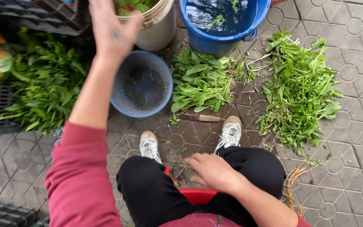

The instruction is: The person trims the roots off bunches of leafy green vegetables using a knife, bundles them together, and secures the bunches with red ties.

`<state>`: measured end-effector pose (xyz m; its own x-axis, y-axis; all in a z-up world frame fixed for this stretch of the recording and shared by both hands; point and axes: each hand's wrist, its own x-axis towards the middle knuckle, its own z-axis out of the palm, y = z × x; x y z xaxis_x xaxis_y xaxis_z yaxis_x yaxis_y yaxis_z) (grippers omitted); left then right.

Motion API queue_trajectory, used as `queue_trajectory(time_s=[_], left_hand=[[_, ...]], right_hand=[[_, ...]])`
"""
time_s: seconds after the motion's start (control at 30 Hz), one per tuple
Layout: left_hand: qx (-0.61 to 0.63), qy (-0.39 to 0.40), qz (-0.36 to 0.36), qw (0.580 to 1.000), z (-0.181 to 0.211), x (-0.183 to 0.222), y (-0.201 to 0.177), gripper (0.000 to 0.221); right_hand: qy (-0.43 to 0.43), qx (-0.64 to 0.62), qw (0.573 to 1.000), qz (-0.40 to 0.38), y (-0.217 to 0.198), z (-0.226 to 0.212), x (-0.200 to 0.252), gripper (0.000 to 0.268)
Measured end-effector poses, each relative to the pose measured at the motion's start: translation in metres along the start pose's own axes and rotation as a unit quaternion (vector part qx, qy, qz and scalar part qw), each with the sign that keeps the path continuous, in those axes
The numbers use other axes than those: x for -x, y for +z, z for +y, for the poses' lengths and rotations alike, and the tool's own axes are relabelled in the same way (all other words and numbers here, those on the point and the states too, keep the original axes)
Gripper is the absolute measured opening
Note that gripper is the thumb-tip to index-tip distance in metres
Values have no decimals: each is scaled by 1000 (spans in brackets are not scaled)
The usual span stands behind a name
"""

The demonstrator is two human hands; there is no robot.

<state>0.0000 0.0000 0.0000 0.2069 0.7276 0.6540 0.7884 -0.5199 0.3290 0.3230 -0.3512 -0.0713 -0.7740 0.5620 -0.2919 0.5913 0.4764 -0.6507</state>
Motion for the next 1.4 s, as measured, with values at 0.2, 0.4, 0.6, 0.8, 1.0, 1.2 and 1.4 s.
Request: queue_trajectory(time_s=[0.2,0.4,0.6,0.8,1.0,1.2,1.4], left_hand=[[197,-63,-225,952,161,153,-46,81],[149,-53,-384,910,243,173,-126,62],[70,0,-427,902,232,239,-50,75],[82,-9,-601,795,278,245,-73,78],[-12,-5,-536,844,274,266,-38,51],[-9,12,-563,827,249,240,-9,45],[153,27,-588,794,261,228,-27,72]], right_hand=[[0,18,1000,-10,19,-16,-1,59],[69,91,988,-104,14,76,-55,64],[251,53,962,98,70,288,-121,62],[332,115,934,67,179,309,-134,69],[314,207,926,-27,171,307,-131,37],[241,152,902,-324,-4,256,-133,21],[287,162,943,-53,-288,74,-199,18]])
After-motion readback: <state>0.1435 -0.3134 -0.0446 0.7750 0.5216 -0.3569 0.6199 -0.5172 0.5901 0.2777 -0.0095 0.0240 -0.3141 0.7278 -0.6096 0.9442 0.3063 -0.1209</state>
